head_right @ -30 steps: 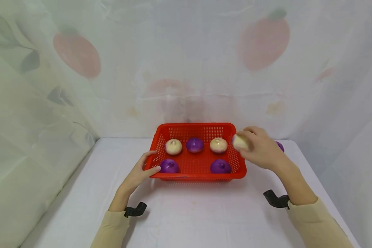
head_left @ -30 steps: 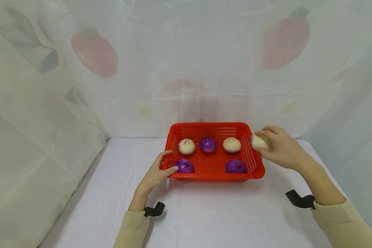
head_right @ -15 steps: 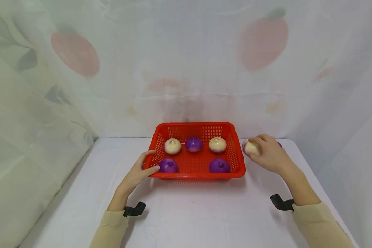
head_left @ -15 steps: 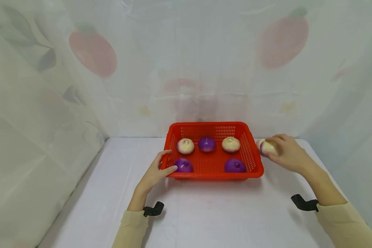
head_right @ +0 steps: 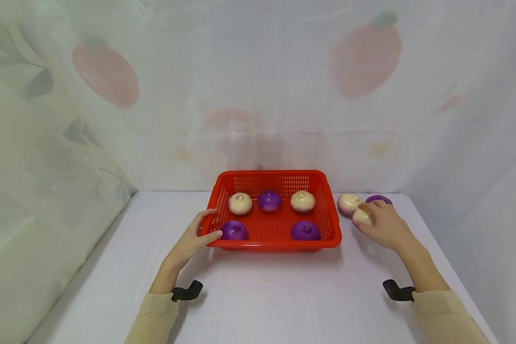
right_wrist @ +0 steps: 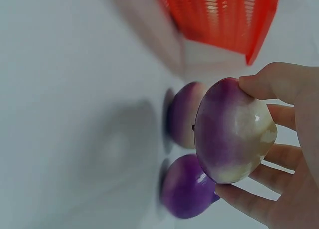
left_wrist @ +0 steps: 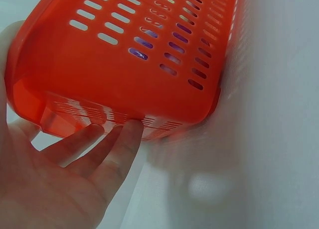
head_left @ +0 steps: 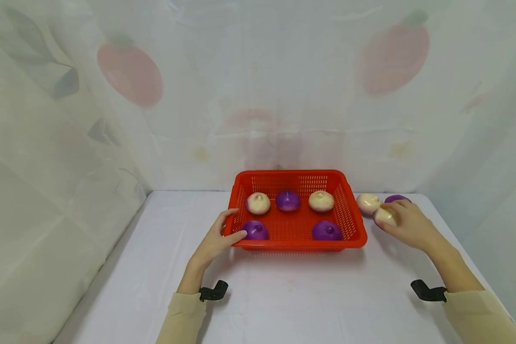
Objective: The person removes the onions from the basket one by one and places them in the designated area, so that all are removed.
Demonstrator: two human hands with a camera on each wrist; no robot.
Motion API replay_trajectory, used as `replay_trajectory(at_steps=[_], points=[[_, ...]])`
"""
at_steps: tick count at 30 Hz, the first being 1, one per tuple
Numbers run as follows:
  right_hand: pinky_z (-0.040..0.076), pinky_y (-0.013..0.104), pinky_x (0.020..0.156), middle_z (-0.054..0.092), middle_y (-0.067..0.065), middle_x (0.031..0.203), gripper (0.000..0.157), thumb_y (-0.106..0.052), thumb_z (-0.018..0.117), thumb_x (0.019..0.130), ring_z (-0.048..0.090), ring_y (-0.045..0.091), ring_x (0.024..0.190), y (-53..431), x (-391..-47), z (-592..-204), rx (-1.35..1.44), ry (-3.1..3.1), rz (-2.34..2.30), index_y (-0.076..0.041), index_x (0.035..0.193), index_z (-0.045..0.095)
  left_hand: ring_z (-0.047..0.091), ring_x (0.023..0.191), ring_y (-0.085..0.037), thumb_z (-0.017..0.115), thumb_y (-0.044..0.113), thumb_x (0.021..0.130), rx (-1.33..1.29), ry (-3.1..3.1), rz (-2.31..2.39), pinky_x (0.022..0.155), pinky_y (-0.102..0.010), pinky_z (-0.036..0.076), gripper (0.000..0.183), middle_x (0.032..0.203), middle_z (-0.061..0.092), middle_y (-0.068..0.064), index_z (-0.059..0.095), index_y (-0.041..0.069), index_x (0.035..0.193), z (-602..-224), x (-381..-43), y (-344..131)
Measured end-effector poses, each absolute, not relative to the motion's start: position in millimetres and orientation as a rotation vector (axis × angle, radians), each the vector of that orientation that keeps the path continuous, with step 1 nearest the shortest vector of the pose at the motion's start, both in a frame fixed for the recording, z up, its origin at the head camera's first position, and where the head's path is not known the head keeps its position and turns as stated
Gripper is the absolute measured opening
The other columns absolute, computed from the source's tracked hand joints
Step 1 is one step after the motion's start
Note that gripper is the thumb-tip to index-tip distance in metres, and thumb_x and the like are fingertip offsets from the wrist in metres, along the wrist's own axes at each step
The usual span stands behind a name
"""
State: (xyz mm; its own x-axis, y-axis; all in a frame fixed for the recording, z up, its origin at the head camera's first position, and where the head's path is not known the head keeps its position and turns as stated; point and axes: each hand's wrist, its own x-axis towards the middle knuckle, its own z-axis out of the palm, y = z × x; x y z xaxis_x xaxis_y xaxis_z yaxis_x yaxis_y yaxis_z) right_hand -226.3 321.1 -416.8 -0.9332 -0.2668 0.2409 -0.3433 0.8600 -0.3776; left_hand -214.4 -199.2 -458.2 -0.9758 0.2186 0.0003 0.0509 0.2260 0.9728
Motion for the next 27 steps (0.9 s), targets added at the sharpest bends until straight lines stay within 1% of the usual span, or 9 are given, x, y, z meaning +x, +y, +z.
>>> replay_trajectory(at_steps=[4,6,10,14,17,21,27], points=[[0.039,0.075,0.093,0.052,0.039,0.127,0.057,-0.031,0.072,0.092,0.046,0.058,0.117,330.9,-224.6,-425.4,0.428,-2.902,0.612,0.011,0.128,0.058,0.057,0.123,-0.029,0.080,0.032,0.089,0.252,2.360,1.850,0.105,-0.047,0.045,0.069,0.152,0.042,-0.018,0.042,0.029,0.147,-458.0,-214.0,-199.4],[0.038,0.075,0.094,0.052,0.039,0.127,0.057,-0.030,0.072,0.091,0.046,0.059,0.116,335.1,-224.0,-428.9,0.415,-2.903,0.613,0.011,0.127,0.058,0.057,0.123,-0.029,0.080,0.033,0.089,0.249,2.366,1.846,0.106,-0.048,0.045,0.068,0.152,0.042,-0.017,0.043,0.030,0.147,-458.4,-214.4,-199.7],[0.038,0.076,0.094,0.051,0.040,0.126,0.056,-0.030,0.072,0.090,0.046,0.060,0.114,343.4,-223.5,-436.3,0.389,-2.907,0.616,0.012,0.125,0.058,0.055,0.127,-0.031,0.079,0.034,0.089,0.234,2.372,1.838,0.107,-0.051,0.043,0.072,0.153,0.042,-0.016,0.041,0.025,0.150,-459.3,-214.1,-199.8],[0.038,0.076,0.092,0.049,0.041,0.126,0.058,-0.032,0.070,0.092,0.044,0.059,0.115,349.4,-221.9,-440.3,0.339,-2.950,0.616,0.012,0.127,0.057,0.052,0.131,-0.032,0.079,0.036,0.089,0.220,2.372,1.831,0.107,-0.054,0.042,0.076,0.155,0.040,-0.015,0.039,0.021,0.153,-459.8,-212.8,-199.5],[0.040,0.075,0.090,0.049,0.042,0.125,0.058,-0.033,0.069,0.092,0.045,0.059,0.113,353.4,-221.4,-442.7,0.315,-2.964,0.609,0.012,0.126,0.057,0.051,0.132,-0.033,0.079,0.037,0.089,0.215,2.370,1.833,0.107,-0.054,0.043,0.073,0.155,0.039,-0.015,0.041,0.027,0.150,-459.9,-212.5,-199.2],[0.042,0.071,0.087,0.052,0.042,0.120,0.056,-0.031,0.071,0.090,0.049,0.059,0.108,359.3,-221.7,-446.4,0.332,-2.928,0.581,0.013,0.123,0.059,0.050,0.133,-0.034,0.079,0.038,0.088,0.214,2.372,1.836,0.106,-0.054,0.044,0.069,0.156,0.039,-0.014,0.043,0.034,0.147,-459.4,-212.0,-199.3],[0.044,0.069,0.083,0.052,0.043,0.117,0.057,-0.032,0.071,0.090,0.051,0.060,0.105,367.8,-221.5,-451.0,0.319,-2.918,0.554,0.013,0.122,0.059,0.050,0.133,-0.034,0.079,0.037,0.089,0.213,2.373,1.827,0.107,-0.055,0.042,0.069,0.156,0.038,-0.014,0.042,0.032,0.147,-457.7,-212.1,-199.2]])
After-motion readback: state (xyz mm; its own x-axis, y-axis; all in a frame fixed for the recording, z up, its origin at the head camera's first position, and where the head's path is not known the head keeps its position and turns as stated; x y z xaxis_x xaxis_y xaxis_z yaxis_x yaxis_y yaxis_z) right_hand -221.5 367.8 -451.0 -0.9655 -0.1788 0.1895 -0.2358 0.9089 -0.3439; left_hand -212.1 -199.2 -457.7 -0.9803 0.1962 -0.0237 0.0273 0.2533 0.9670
